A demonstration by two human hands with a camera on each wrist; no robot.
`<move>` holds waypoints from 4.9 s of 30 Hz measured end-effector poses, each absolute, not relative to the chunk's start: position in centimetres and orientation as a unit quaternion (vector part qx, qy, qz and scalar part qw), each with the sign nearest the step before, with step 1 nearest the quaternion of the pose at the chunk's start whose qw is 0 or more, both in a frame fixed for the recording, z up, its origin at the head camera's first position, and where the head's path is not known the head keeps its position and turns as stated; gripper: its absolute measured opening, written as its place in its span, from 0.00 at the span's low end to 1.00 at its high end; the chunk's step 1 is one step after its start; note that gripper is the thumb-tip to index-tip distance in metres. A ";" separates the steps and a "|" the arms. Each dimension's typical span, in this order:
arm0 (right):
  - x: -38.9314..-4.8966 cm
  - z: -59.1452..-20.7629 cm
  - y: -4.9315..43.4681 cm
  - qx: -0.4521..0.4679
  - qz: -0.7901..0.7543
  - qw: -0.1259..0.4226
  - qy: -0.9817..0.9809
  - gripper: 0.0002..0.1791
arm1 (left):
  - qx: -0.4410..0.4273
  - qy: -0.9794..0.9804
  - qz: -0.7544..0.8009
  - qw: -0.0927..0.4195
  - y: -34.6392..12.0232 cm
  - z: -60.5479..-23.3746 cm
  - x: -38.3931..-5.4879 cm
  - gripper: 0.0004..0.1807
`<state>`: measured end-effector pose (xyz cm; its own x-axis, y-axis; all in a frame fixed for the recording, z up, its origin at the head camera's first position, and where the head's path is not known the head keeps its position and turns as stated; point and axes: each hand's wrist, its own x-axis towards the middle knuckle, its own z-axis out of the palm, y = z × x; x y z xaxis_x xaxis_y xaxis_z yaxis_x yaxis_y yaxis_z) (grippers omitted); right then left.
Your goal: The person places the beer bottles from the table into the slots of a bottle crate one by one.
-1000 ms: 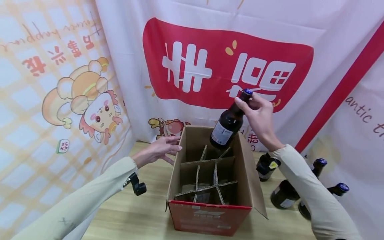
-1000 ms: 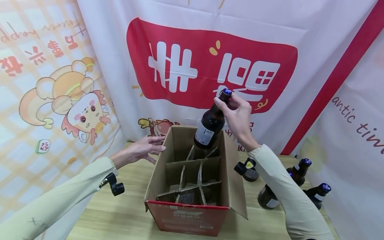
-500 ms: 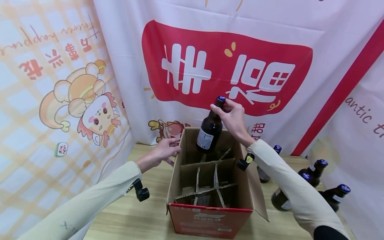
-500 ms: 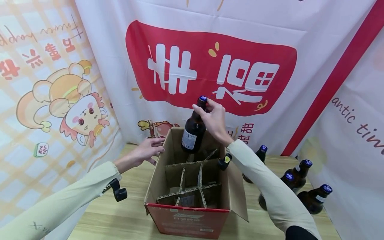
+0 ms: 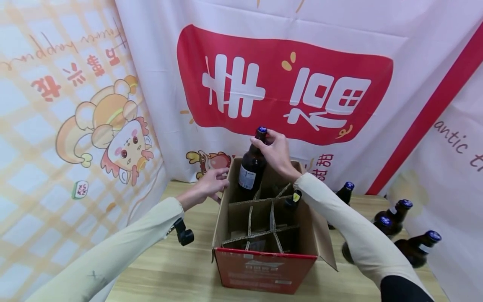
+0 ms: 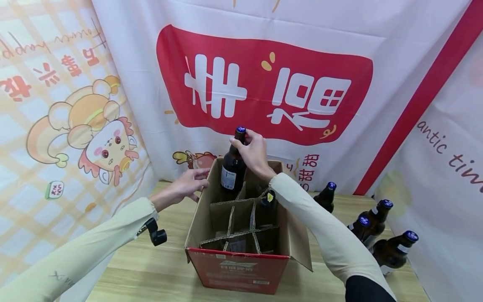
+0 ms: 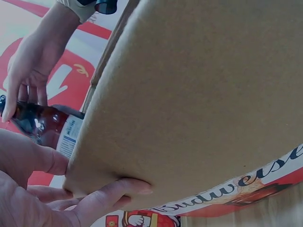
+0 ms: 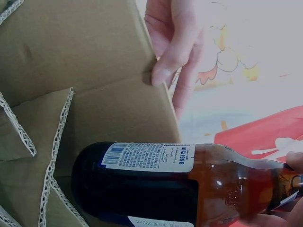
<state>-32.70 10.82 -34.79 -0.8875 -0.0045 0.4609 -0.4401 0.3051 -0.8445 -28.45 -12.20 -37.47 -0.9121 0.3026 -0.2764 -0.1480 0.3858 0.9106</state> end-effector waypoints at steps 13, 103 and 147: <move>-33.4 -36.4 9.8 0.139 0.530 0.143 -0.824 0.21 | 0.062 0.809 0.526 0.254 -12.7 -36.4 -28.9 0.38; -31.4 -38.4 28.2 0.032 0.506 0.209 -0.836 0.21 | 0.080 0.804 0.543 0.229 -13.2 -37.9 -29.0 0.38; -27.4 -50.2 32.3 -0.151 0.394 0.265 -0.867 0.21 | 0.098 0.799 0.549 0.225 -14.1 -38.3 -29.3 0.39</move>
<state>-27.40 32.34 -50.22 -0.8141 0.4703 0.3406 0.0525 0.6439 -0.7633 -29.34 -14.15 -38.29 -0.8793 0.4037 -0.2525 -0.0910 0.3780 0.9213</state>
